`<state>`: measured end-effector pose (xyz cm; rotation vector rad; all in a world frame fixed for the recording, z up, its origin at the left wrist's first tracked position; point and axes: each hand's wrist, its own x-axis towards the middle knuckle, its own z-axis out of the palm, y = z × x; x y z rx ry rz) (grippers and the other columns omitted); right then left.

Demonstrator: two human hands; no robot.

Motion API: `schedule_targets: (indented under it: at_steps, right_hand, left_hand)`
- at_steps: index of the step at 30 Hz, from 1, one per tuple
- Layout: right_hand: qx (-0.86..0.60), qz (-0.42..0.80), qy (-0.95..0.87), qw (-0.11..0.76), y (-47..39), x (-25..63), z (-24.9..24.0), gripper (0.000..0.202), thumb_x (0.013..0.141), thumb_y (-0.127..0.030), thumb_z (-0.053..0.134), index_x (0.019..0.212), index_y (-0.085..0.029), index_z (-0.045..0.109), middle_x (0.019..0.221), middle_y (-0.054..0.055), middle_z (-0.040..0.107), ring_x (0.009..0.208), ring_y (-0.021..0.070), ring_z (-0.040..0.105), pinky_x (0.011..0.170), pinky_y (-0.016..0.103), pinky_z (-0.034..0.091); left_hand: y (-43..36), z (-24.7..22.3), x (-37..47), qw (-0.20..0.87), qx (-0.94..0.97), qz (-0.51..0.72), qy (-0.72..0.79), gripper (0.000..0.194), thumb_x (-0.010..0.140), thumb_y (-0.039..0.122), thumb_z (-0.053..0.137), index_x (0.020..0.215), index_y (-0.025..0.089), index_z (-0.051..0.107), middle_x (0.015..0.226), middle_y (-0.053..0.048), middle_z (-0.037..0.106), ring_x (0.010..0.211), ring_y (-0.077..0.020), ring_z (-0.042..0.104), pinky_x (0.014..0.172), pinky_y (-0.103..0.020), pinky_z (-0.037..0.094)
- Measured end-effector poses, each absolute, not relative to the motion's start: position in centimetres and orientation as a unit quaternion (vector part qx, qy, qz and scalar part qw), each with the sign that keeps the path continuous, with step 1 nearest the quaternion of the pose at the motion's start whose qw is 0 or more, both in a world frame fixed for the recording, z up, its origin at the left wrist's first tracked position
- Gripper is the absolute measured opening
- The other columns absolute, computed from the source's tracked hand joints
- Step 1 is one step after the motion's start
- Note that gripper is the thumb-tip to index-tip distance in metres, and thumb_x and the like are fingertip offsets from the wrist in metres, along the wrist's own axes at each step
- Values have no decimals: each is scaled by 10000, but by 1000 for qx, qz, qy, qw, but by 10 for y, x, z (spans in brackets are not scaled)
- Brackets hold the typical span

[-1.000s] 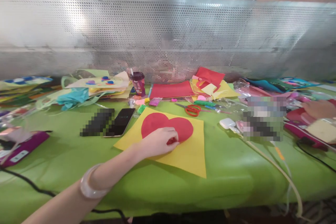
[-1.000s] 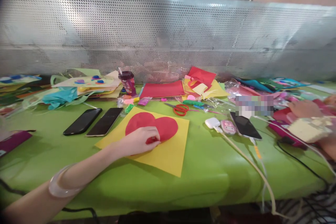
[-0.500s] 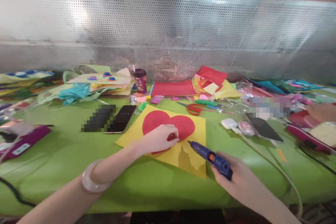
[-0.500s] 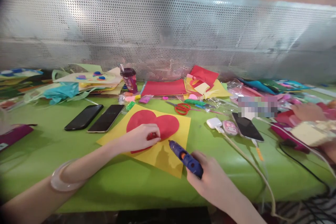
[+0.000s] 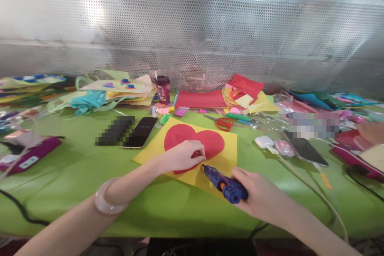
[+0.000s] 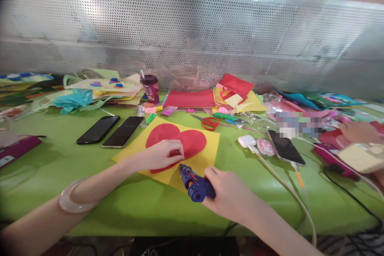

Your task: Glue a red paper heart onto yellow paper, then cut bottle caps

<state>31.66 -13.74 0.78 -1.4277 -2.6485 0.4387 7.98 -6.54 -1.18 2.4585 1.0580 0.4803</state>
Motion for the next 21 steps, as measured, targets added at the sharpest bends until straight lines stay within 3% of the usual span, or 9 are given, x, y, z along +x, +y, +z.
schedule_targets:
  at_steps: [21]
  right_hand:
    - [-474,136,-869,36,-129,320,5,222,741,-141,529,705,-257,343,578,-48,502,480,146,495,459,232,264]
  left_hand:
    - [-64,-16,78,216,885,180,370,168,900,285,493,795,186,580,824,-13,595,763,-154,559,699,-260,423]
